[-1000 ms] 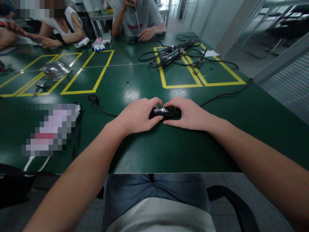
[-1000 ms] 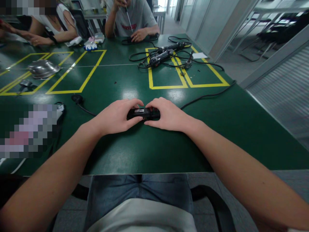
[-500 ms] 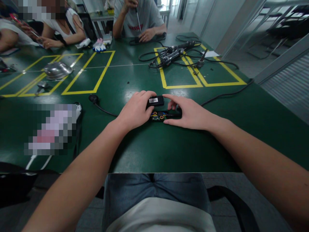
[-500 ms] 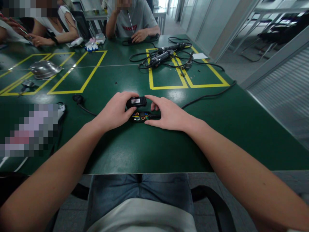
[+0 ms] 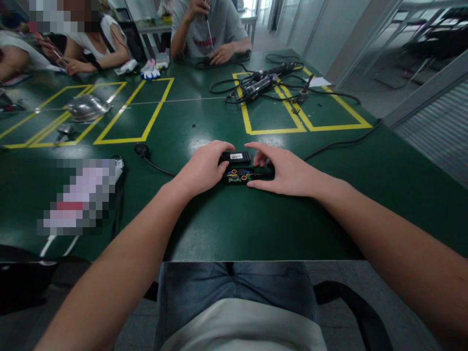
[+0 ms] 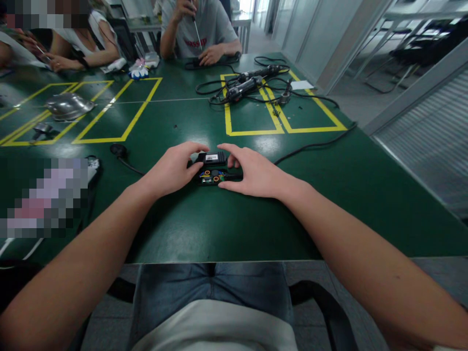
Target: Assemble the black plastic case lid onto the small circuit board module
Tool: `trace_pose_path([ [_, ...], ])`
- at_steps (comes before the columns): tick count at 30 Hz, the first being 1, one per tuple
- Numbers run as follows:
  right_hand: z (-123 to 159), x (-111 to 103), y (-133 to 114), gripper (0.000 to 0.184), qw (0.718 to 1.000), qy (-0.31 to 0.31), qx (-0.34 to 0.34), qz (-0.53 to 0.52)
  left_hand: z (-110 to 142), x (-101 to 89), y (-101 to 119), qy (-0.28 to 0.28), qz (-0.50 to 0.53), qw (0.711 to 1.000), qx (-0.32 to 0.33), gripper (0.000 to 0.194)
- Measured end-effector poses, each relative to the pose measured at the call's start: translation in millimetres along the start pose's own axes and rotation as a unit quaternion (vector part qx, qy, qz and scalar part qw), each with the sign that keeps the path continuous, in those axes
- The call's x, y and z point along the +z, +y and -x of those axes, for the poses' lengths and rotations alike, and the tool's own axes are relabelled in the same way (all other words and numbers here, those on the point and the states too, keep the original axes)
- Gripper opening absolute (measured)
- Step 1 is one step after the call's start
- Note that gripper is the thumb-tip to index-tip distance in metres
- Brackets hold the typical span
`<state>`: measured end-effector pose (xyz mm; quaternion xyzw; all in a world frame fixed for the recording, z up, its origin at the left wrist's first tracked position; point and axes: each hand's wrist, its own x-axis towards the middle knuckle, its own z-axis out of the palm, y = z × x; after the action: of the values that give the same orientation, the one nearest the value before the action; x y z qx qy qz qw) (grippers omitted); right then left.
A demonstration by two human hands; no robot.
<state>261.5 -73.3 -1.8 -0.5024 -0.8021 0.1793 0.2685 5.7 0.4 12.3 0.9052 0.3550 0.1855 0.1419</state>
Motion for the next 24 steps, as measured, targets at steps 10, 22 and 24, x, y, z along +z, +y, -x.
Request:
trace_pose_path([
  [10,0.5,-9.9,0.2,0.011,0.999,-0.027,0.017,-0.030,4.0,-33.2,16.8,-0.133,-0.020,0.989,-0.069,0.008],
  [22,-1.8,-11.9,-1.1,0.017,0.995,-0.051,0.058,-0.061,3.2,-35.2,19.2,-0.185,0.032,0.980,-0.068,0.008],
  [24,-1.9,-12.1,-1.2,0.018,0.995,-0.052,0.062,-0.066,3.6,-34.2,17.6,-0.190,0.041,0.979,-0.063,0.006],
])
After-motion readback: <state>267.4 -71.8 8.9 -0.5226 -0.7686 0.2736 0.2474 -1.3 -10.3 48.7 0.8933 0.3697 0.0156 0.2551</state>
